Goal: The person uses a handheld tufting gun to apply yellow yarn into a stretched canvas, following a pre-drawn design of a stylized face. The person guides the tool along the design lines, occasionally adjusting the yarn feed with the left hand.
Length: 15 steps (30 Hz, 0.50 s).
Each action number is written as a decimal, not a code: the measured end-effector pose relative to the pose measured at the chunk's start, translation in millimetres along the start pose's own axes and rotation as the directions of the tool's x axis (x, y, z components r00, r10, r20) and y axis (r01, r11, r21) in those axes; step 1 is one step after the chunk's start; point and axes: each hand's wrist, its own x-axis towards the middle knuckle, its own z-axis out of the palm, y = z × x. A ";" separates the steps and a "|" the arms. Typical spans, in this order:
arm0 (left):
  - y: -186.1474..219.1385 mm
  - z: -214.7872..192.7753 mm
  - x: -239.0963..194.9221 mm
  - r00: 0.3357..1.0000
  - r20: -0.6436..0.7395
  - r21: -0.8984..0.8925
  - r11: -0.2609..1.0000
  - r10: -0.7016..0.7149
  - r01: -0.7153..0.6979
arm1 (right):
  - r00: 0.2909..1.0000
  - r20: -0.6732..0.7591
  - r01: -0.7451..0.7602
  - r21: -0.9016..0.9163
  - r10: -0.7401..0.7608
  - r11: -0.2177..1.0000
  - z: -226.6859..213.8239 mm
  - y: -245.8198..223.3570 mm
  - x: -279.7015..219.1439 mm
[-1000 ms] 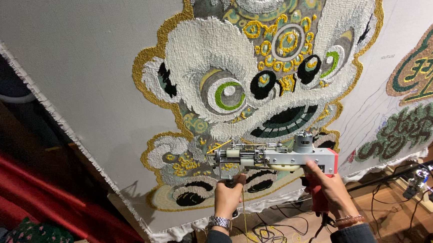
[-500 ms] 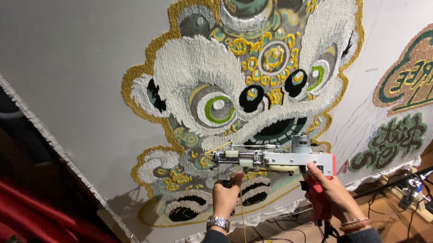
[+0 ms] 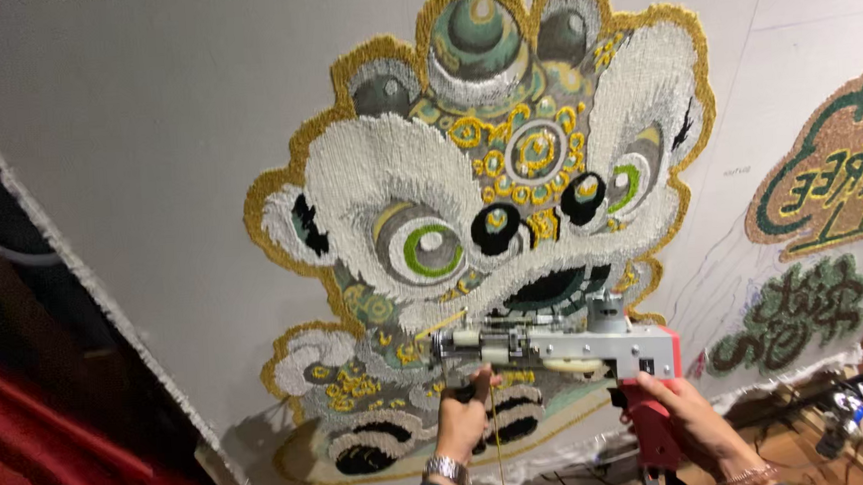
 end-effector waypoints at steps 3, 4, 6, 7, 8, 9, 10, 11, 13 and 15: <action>-5.0 7.4 6.1 0.997 -0.005 -0.111 0.991 0.073 -0.074 | 0.988 0.020 -0.151 -0.014 0.151 0.988 -0.3 -6.4 6.3; -7.3 10.5 11.7 0.998 -0.019 -0.085 0.995 0.058 -0.060 | 0.988 -0.006 -0.154 0.002 0.154 0.988 -1.5 -8.7 9.3; -12.6 18.3 21.6 0.999 -0.049 -0.038 0.999 0.023 -0.025 | 0.984 -0.057 -0.167 0.031 0.169 0.985 -5.1 -11.3 13.9; -14.2 23.7 28.2 0.989 -0.066 -0.018 0.991 0.132 -0.134 | 0.984 -0.047 -0.170 0.052 0.173 0.984 -8.5 -12.7 17.9; -15.0 29.8 35.4 0.967 -0.081 0.004 0.971 0.240 -0.241 | 0.984 -0.036 -0.173 0.073 0.176 0.982 -13.2 -13.4 22.0; -15.8 33.9 40.7 0.935 -0.092 0.029 0.939 0.343 -0.342 | 0.983 -0.025 -0.179 0.094 0.182 0.979 -18.5 -12.4 25.3; -16.5 36.9 44.4 0.949 -0.095 0.007 0.953 0.301 -0.301 | 0.985 0.029 -0.170 0.118 0.168 0.978 -24.2 -11.1 29.2; -16.1 42.6 47.7 0.961 -0.097 -0.020 0.965 0.259 -0.262 | 0.985 0.082 -0.162 0.140 0.152 0.977 -32.5 -11.9 33.8; -11.6 54.6 53.9 0.965 -0.087 -0.068 0.965 0.246 -0.252 | 0.980 0.119 -0.176 0.171 0.157 0.969 -52.5 -14.1 42.3; -2.6 67.0 56.8 0.949 -0.069 -0.110 0.943 0.308 -0.314 | 0.975 0.093 -0.216 0.189 0.202 0.958 -72.5 -16.3 51.1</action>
